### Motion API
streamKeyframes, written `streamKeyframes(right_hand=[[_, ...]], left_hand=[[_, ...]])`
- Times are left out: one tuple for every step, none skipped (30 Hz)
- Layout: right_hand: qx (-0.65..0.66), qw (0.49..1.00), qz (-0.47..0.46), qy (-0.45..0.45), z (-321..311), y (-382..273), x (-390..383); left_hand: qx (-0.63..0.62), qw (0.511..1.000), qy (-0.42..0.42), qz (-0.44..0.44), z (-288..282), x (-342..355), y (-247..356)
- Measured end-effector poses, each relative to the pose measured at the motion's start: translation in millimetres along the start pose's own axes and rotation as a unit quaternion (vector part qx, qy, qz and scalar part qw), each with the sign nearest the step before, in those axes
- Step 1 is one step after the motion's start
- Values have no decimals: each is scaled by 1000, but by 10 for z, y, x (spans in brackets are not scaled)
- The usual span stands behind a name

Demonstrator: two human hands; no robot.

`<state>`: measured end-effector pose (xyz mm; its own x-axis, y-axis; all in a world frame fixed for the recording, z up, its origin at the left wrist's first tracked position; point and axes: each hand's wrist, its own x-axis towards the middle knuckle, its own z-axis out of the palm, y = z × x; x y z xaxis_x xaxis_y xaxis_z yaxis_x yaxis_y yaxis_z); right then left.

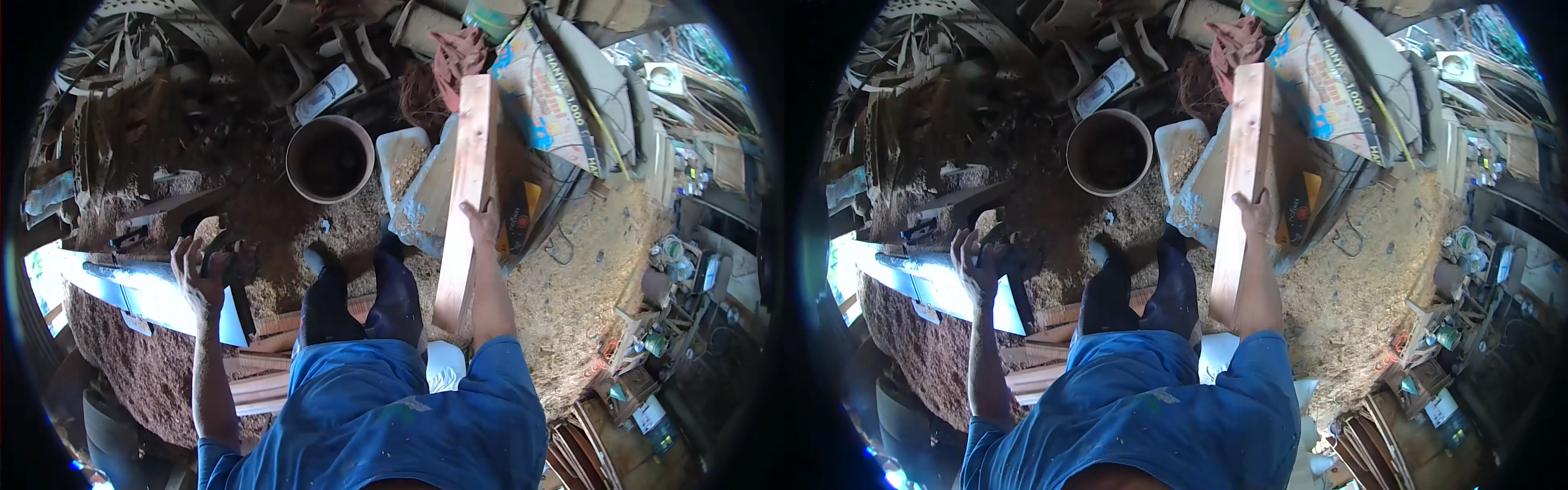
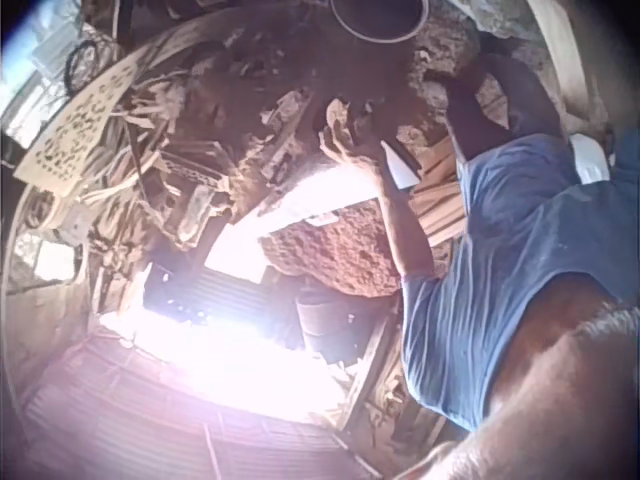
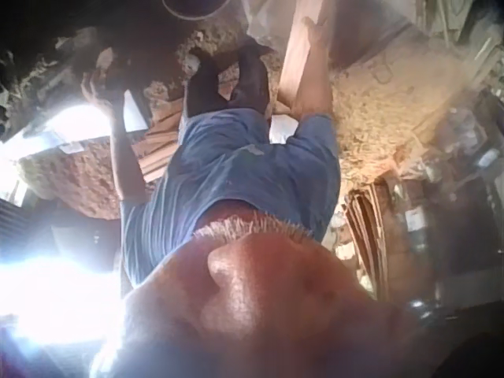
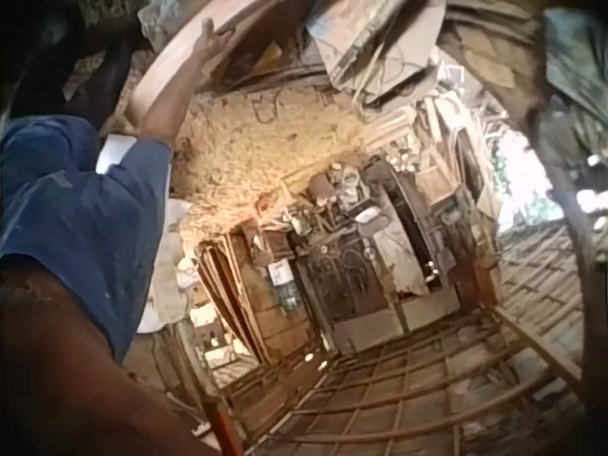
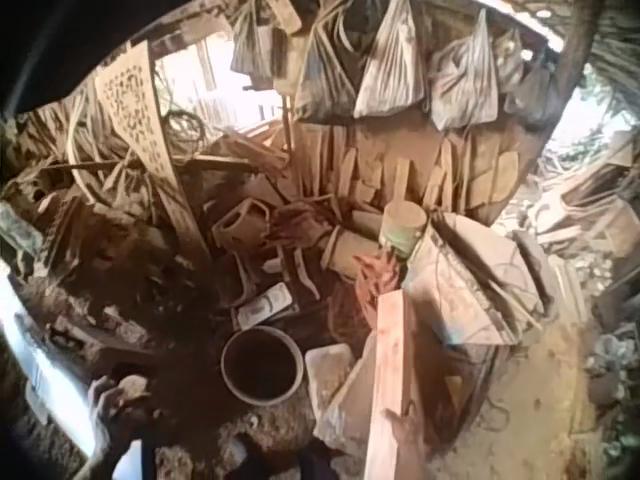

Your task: The person handles several wooden planks, aligns them, measures one with a tape measure, and subsequently passes them through a power planer one by one to smooth the surfaces.

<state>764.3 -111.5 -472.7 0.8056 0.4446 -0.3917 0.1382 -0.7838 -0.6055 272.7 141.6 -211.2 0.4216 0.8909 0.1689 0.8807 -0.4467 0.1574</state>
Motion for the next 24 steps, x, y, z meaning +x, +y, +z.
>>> streamKeyframes(right_hand=[[23, 1000, 11, -17, 105, 304, 195], [44, 998, 23, -31, 215, 636, 372], [82, 995, 33, -49, 259, 628, 448], [121, 990, 43, -63, 270, 580, 519], [119, 990, 54, -51, 313, 665, 610], [136, 987, 62, -63, 303, 772, 667], [144, 984, 70, -79, 285, 647, 638], [149, 982, 82, -86, 176, 451, 583], [122, 985, 72, -96, 253, 745, 685], [109, 986, 72, -105, 273, 809, 685], [42, 992, 74, -93, 293, 856, 722], [-25, 994, 74, -79, 305, 899, 758], [-38, 997, 48, -43, 360, 890, 750], [-48, 997, 39, -52, 373, 913, 798], [-115, 990, 60, -54, 377, 926, 853], [-180, 979, 79, -57, 401, 975, 898], [-99, 990, 14, -100, 330, 1175, 1005], [-101, 991, -15, -89, 334, 1198, 1033], [-106, 991, -28, -77, 189, 1538, 1190], [-287, 951, -3, -117, 266, 1394, 1208], [-275, 946, 37, -169, 265, 1180, 1184], [-216, 963, 25, -157, 228, 1107, 1145], [-239, 967, -63, -66, 149, 1290, 1279], [-300, 950, 8, -83, 473, 373, 757]], left_hand=[[0, 1000, -3, 4, -6, 37, -1], [-2, 1000, -6, 9, 12, 103, 9], [-14, 1000, -12, -24, 22, 60, 70], [-29, 999, -14, -43, 19, 36, 75], [-16, 1000, -17, -20, 20, 84, 73], [-2, 1000, -20, 3, 29, 125, 60], [1, 1000, -15, -4, 40, 69, 41], [7, 1000, -10, 3, 37, 67, 29], [2, 1000, -11, -10, 49, 70, 17], [-7, 1000, -13, -21, 72, 75, 15], [-12, 1000, -8, -21, 73, 108, 42], [-25, 999, -12, -45, 71, 108, 72], [-20, 999, -13, -46, 66, 106, 78], [-15, 999, -12, -48, 48, 99, 74], [-15, 999, -7, -48, 42, 90, 77], [-12, 998, -6, -64, 24, 94, 87], [-18, 998, 4, -56, 21, 120, 81], [-14, 998, 15, -57, 37, 70, 58], [-42, 996, 32, -65, 59, 109, -2], [-34, 995, 48, -78, 52, 88, 26], [-61, 990, 64, -107, 65, 83, 69], [-38, 993, 64, -94, 59, 51, -19], [-60, 991, 93, -77, 35, 59, -134], [-50, 989, 99, -95, 35, 28, 11]])
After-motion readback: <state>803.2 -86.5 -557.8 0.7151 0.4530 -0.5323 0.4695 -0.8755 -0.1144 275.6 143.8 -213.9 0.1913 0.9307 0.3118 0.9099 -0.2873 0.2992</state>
